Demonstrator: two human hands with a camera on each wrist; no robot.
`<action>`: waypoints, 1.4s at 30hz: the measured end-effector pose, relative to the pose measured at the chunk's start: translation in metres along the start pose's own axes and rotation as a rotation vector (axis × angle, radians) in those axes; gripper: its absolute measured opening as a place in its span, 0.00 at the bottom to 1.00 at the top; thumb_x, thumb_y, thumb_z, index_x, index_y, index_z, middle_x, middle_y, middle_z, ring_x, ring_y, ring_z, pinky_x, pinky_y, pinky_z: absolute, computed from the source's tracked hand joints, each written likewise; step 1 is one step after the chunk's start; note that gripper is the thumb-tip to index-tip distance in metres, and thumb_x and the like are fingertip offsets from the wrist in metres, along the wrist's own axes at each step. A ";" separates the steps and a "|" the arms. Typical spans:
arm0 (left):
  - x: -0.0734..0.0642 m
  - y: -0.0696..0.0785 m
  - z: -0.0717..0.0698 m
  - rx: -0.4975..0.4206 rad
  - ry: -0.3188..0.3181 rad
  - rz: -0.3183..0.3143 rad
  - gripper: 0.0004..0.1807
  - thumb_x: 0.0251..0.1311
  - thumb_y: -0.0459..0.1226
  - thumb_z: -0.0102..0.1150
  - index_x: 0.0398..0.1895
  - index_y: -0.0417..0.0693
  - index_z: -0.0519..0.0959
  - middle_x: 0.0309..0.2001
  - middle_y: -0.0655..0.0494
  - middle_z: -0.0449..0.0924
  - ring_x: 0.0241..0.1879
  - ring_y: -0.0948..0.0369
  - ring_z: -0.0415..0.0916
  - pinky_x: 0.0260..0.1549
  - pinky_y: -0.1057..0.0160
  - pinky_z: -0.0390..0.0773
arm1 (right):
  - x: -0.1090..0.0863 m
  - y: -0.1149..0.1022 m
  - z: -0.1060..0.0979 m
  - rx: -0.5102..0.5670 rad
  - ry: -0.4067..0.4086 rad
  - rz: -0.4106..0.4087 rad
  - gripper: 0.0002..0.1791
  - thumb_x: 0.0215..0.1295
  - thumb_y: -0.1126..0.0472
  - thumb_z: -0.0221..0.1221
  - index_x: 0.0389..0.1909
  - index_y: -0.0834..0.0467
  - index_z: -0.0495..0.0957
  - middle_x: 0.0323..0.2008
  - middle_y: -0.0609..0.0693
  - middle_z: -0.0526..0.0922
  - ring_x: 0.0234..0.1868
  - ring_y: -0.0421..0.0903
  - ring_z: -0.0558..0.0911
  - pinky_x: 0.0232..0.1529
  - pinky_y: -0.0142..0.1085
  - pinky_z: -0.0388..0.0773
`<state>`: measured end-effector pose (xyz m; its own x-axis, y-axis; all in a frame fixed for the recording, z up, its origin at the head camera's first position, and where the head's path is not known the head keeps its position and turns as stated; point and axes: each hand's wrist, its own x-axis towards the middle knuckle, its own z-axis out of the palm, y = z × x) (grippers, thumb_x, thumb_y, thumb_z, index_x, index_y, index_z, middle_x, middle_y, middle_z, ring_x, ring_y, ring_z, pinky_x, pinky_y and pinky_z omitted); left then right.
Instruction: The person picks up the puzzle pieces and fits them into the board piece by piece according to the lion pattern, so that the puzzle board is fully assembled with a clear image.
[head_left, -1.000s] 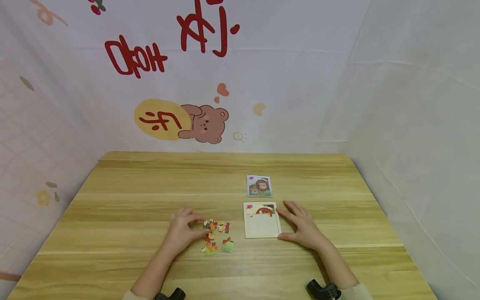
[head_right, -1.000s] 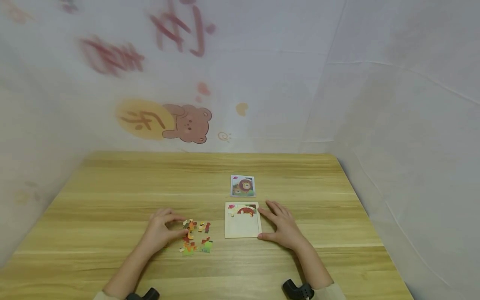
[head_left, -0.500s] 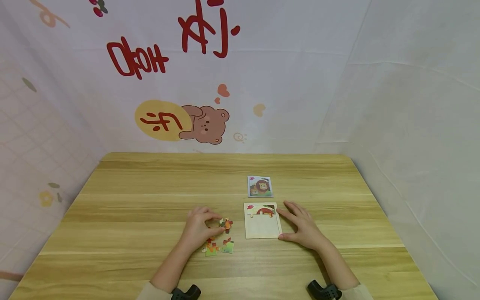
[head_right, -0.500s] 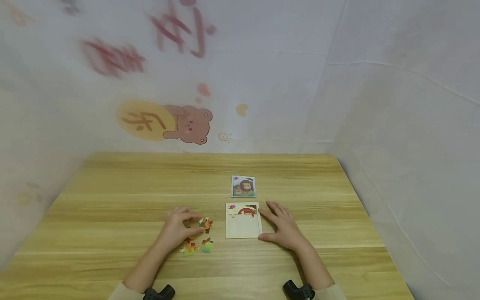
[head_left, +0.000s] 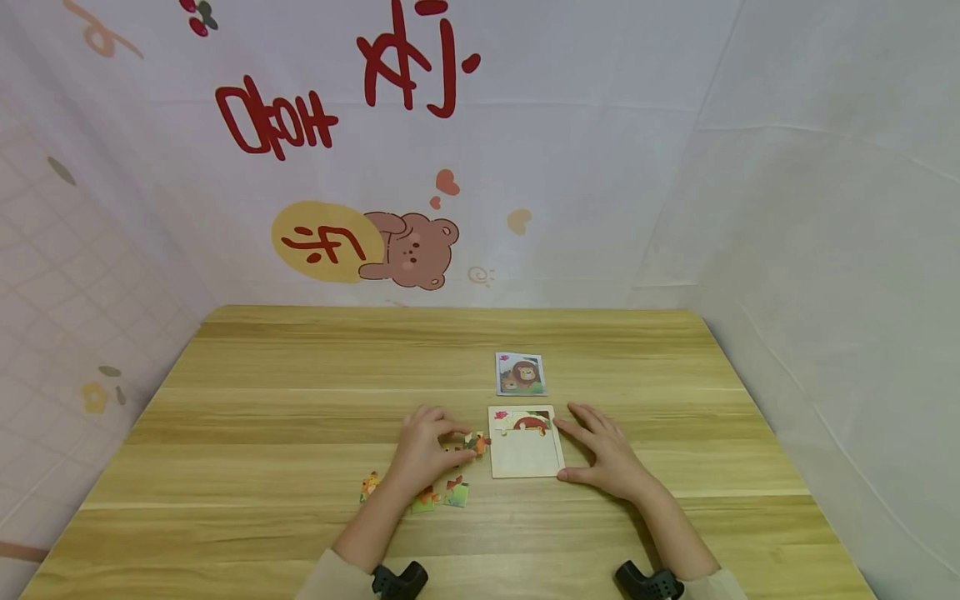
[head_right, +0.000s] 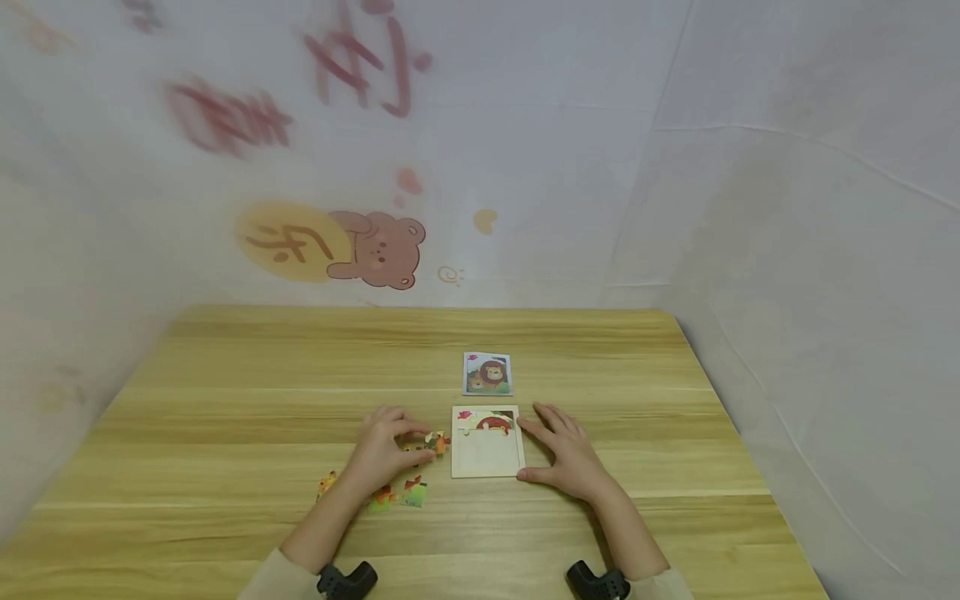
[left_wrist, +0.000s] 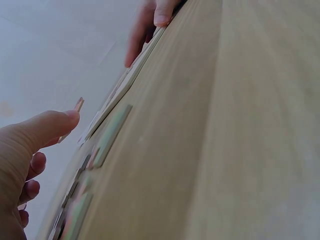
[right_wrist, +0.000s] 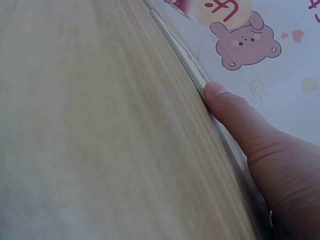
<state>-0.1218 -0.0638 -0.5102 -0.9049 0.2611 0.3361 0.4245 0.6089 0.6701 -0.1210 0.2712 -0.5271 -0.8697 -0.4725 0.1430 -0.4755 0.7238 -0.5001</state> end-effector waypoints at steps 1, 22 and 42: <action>0.001 0.001 0.002 0.002 -0.002 0.003 0.16 0.38 0.46 0.79 0.33 0.53 0.87 0.31 0.66 0.75 0.39 0.63 0.66 0.40 0.54 0.59 | 0.000 0.000 0.000 -0.001 0.001 -0.002 0.46 0.49 0.33 0.65 0.68 0.48 0.68 0.71 0.57 0.56 0.71 0.58 0.51 0.61 0.62 0.44; 0.022 0.019 0.028 0.072 -0.078 0.015 0.16 0.39 0.49 0.78 0.31 0.55 0.87 0.30 0.64 0.73 0.36 0.62 0.64 0.37 0.58 0.58 | 0.000 0.000 0.000 0.006 -0.001 -0.003 0.45 0.50 0.33 0.64 0.68 0.49 0.67 0.71 0.57 0.56 0.71 0.58 0.50 0.60 0.64 0.43; 0.026 0.015 0.037 0.124 -0.134 -0.012 0.17 0.43 0.53 0.75 0.35 0.56 0.88 0.31 0.67 0.71 0.36 0.63 0.63 0.37 0.59 0.57 | 0.000 -0.001 -0.001 0.007 0.007 -0.009 0.45 0.49 0.34 0.66 0.68 0.50 0.68 0.71 0.58 0.57 0.71 0.59 0.51 0.61 0.63 0.44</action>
<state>-0.1399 -0.0207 -0.5158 -0.9092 0.3457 0.2322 0.4145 0.6978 0.5842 -0.1203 0.2708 -0.5256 -0.8664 -0.4752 0.1536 -0.4822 0.7160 -0.5047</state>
